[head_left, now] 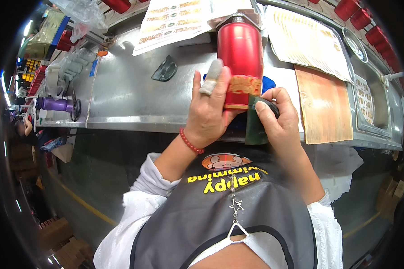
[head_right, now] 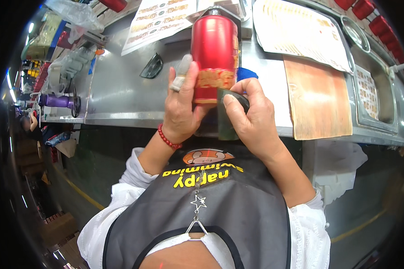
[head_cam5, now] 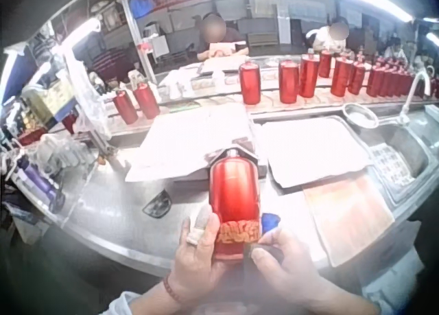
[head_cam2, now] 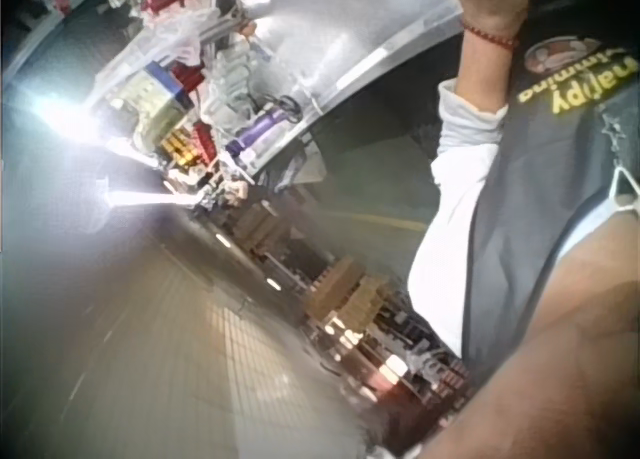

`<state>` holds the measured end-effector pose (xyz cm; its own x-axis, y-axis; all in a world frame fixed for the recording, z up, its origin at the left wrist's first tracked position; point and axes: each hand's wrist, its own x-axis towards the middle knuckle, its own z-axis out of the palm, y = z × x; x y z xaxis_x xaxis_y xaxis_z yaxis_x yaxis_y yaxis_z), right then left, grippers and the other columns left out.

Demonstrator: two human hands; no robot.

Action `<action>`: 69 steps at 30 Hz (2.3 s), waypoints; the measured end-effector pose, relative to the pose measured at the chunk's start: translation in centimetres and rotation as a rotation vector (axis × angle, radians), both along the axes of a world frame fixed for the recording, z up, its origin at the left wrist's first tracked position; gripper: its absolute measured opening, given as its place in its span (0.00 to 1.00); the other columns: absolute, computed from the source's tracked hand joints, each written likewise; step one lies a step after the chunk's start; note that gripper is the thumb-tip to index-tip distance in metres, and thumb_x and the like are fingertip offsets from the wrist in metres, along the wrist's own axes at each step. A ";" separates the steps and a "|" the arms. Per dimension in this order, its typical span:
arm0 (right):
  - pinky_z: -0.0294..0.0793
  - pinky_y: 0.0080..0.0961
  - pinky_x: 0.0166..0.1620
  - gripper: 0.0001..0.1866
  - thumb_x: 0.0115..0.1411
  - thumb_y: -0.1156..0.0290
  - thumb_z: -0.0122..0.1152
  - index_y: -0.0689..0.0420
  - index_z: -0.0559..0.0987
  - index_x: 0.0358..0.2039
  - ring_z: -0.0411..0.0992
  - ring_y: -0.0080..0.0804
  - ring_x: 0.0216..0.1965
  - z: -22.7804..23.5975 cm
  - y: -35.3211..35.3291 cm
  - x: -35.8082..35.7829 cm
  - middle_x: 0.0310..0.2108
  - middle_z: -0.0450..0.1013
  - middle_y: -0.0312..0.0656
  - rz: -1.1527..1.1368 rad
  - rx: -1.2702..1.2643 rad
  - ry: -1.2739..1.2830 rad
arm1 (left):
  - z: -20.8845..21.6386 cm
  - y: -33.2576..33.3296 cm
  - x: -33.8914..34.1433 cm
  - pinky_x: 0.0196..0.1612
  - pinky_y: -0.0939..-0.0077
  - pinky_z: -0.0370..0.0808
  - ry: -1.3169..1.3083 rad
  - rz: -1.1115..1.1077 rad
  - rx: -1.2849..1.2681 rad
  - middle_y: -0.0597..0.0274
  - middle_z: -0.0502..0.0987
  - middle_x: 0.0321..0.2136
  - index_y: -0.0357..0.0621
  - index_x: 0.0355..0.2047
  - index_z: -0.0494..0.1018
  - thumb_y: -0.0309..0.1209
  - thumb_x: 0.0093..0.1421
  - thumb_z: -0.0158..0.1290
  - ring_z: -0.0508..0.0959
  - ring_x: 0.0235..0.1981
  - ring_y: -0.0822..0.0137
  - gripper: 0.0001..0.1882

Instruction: The person applies gold stickers to a red cylindrical container, smoothing each with a green tool and rotating the container to cover multiple sides. The person then handles sticker sheets, peeling and preparing additional stickers.

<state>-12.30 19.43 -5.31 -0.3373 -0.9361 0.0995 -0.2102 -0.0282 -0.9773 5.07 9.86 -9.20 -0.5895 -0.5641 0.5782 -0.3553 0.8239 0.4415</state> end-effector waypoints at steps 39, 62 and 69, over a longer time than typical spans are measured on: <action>0.68 0.19 0.32 0.06 0.64 0.72 0.60 0.59 0.72 0.37 0.65 0.15 0.28 -0.5 0.3 -1.2 0.26 0.70 0.32 0.070 0.062 -0.191 | 3.4 0.3 -1.3 0.70 0.41 0.50 -0.143 0.013 -0.173 0.47 0.69 0.62 0.34 0.69 0.56 0.38 0.57 0.65 0.66 0.64 0.39 0.45; 0.73 0.17 0.40 0.10 0.66 0.71 0.62 0.61 0.75 0.44 0.71 0.16 0.36 -1.6 0.8 -1.5 0.35 0.75 0.33 0.078 0.028 -0.312 | 0.7 -0.3 -0.3 0.70 0.61 0.55 0.202 -0.103 0.477 0.40 0.58 0.67 0.30 0.70 0.48 0.46 0.64 0.60 0.59 0.69 0.50 0.47; 0.73 0.19 0.39 0.09 0.66 0.70 0.63 0.60 0.75 0.43 0.71 0.17 0.34 -2.0 0.6 -1.5 0.32 0.76 0.35 0.074 -0.007 -0.281 | 0.4 -0.4 -0.2 0.71 0.61 0.53 0.326 -0.192 0.614 0.41 0.56 0.67 0.29 0.70 0.47 0.45 0.62 0.62 0.58 0.69 0.51 0.49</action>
<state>-13.83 20.05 -7.28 -0.2835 -0.9588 0.0179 0.0720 -0.0399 -0.9966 4.82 9.50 -8.82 -0.5622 -0.7477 0.3533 -0.0001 0.4273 0.9041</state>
